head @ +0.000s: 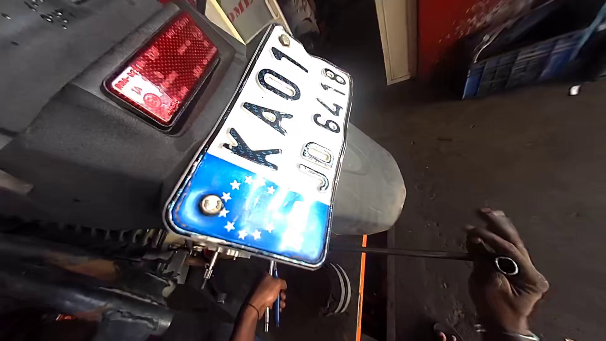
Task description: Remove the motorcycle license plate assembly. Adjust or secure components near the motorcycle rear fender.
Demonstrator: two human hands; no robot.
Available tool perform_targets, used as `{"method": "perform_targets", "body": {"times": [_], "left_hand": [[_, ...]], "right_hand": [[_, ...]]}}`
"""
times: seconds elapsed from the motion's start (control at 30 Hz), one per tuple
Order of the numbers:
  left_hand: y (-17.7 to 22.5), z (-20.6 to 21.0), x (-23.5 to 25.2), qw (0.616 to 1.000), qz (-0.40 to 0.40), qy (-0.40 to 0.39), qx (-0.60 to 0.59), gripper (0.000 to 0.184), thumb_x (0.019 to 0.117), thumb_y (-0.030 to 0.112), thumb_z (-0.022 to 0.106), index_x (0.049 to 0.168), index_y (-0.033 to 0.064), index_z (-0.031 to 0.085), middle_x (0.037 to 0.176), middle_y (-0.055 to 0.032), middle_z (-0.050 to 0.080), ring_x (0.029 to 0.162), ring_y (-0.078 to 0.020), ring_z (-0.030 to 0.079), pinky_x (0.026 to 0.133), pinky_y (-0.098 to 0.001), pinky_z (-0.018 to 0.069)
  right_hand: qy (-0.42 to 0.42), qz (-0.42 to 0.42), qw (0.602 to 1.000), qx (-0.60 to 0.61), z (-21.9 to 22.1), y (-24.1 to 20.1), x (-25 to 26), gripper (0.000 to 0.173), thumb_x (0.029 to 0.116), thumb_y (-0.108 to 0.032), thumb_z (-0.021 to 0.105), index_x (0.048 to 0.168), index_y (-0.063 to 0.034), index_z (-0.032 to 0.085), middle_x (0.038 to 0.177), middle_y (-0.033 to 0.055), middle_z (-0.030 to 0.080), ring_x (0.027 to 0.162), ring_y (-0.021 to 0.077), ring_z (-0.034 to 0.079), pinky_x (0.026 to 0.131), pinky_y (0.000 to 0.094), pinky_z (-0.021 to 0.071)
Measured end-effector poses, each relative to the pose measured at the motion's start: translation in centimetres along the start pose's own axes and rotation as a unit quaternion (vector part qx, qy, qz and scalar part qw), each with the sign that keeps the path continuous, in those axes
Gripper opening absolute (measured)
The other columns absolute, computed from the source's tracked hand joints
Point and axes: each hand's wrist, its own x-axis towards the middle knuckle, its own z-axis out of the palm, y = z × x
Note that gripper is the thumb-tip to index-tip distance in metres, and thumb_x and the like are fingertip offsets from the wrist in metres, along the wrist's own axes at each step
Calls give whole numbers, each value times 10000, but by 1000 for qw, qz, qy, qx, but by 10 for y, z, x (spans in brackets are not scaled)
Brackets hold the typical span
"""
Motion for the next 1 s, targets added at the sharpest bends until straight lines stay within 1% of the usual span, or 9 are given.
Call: {"method": "perform_targets", "body": {"times": [0.13, 0.27, 0.43, 0.53, 0.6, 0.7, 0.77, 0.87, 1.0], "left_hand": [[1, -1, -2, 1000, -5, 10, 2, 122, 999, 77, 583, 1080, 12, 519, 667, -47, 606, 505, -143, 607, 487, -283, 535], [0, -5, 1, 1000, -5, 1, 4, 134, 996, 68, 579, 1091, 17, 500, 661, -51, 601, 493, -145, 605, 479, -282, 539], [-2, -6, 7, 1000, 5, -7, 8, 149, 993, 78, 589, 1094, 24, 495, 669, -41, 603, 504, -137, 610, 492, -277, 545], [-1, -6, 8, 1000, 3, -6, 8, 166, 994, 82, 592, 1112, 18, 494, 667, -43, 609, 505, -136, 615, 495, -275, 544], [-1, -5, 7, 1000, 1, -8, 7, 158, 1001, 83, 587, 1112, 17, 494, 670, -44, 605, 501, -136, 611, 483, -273, 536], [-1, -3, 5, 1000, 4, -11, 5, 106, 1005, 88, 578, 1066, 20, 525, 665, -42, 614, 497, -138, 611, 476, -275, 534], [1, -3, 3, 1000, 3, -9, 7, 100, 1000, 84, 577, 1056, 21, 524, 661, -48, 612, 494, -144, 608, 474, -283, 531], [1, -8, -1, 1000, -5, -7, 19, 112, 1000, 82, 575, 1072, 22, 512, 661, -50, 607, 496, -152, 612, 482, -295, 546], [2, -14, 0, 999, 2, -13, 38, 144, 1007, 99, 572, 1110, 13, 521, 699, -54, 619, 526, -152, 618, 515, -298, 552]], "right_hand": [[302, 181, 869, 347, 67, -9, -4, 383, 1139, -238, 225, 1421, -46, 399, 1309, -31, 597, 1150, 65, 619, 1007, 276, 517], [384, 297, 665, 568, 73, 9, 2, 560, 1084, -550, 153, 938, -207, 571, 641, -99, 543, 510, 2, 517, 490, 153, 458], [-13, 402, 726, 558, 4, 29, -7, 312, 927, -345, 546, 820, -130, 744, 758, 61, 711, 676, 175, 704, 678, 330, 618], [-217, 399, 867, 204, -42, 17, 9, 209, 816, -209, 546, 794, -121, 735, 880, 65, 769, 806, 172, 738, 722, 326, 612], [-216, 275, 936, -47, -39, -3, 11, 204, 847, -80, 535, 892, -44, 731, 860, 28, 748, 691, 76, 668, 605, 275, 547], [1, 91, 993, -72, -2, -1, -4, 278, 949, -111, 562, 1077, 79, 720, 1280, 177, 663, 1223, 141, 614, 1056, 315, 497], [152, 133, 977, 62, 32, -2, -4, 437, 990, -108, 541, 1359, 125, 555, 1575, 177, 400, 1348, 129, 500, 1098, 278, 438], [310, 239, 843, 369, 70, -13, 4, 401, 1129, -166, 323, 1529, -152, 341, 1354, -42, 561, 1128, 92, 626, 971, 318, 542], [332, 306, 697, 558, 74, -10, 22, 515, 1096, -489, 203, 858, -222, 575, 579, -111, 510, 448, -7, 471, 434, 146, 401]]}}
